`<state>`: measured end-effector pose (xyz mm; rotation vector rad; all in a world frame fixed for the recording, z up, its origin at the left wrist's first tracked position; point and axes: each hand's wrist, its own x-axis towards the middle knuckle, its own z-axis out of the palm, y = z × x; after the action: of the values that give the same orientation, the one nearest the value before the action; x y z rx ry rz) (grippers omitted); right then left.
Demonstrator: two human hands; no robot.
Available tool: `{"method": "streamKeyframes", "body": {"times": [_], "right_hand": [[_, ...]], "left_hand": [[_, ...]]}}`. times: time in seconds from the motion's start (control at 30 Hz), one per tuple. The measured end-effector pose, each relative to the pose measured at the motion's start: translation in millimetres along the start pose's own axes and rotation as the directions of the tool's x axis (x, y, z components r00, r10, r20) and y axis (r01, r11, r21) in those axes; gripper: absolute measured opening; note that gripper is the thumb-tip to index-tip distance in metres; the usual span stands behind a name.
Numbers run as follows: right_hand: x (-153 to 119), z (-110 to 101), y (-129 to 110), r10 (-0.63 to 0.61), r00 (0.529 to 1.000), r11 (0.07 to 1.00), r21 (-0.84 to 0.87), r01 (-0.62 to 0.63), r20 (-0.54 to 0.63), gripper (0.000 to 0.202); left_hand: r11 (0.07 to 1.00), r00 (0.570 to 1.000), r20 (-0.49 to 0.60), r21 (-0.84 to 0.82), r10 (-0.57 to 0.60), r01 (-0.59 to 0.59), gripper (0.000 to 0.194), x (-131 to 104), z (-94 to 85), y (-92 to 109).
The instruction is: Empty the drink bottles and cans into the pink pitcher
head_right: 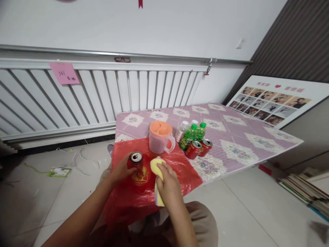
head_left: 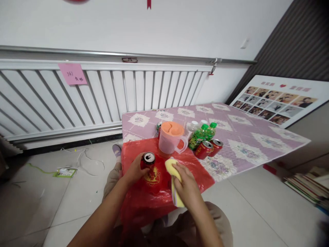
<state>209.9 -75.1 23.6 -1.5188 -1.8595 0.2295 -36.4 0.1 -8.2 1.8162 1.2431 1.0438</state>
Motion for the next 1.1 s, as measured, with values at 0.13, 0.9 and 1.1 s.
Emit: {"method": "streamKeyframes", "body": {"times": [0.13, 0.9, 1.1], "right_hand": [[4.9, -7.8, 35.2, 0.075, 0.997, 0.974, -0.215, -0.068, 0.025, 0.046], [-26.4, 19.4, 54.6, 0.33, 0.94, 0.856, -0.447, -0.26, 0.085, 0.055], [-20.3, 20.0, 65.0, 0.339, 0.941, 0.907, -0.272, -0.322, 0.016, 0.044]], "left_hand": [[1.0, 1.0, 0.007, 0.022, -0.007, 0.007, 0.066, -0.4, -1.0, 5.0], [0.993, 0.985, -0.126, -0.009, -0.12, 0.12, 0.06, 10.9, 7.1, 17.8], [0.979, 0.973, -0.163, -0.147, -0.163, 0.14, 0.066, 14.6, -2.3, 22.2]]}}
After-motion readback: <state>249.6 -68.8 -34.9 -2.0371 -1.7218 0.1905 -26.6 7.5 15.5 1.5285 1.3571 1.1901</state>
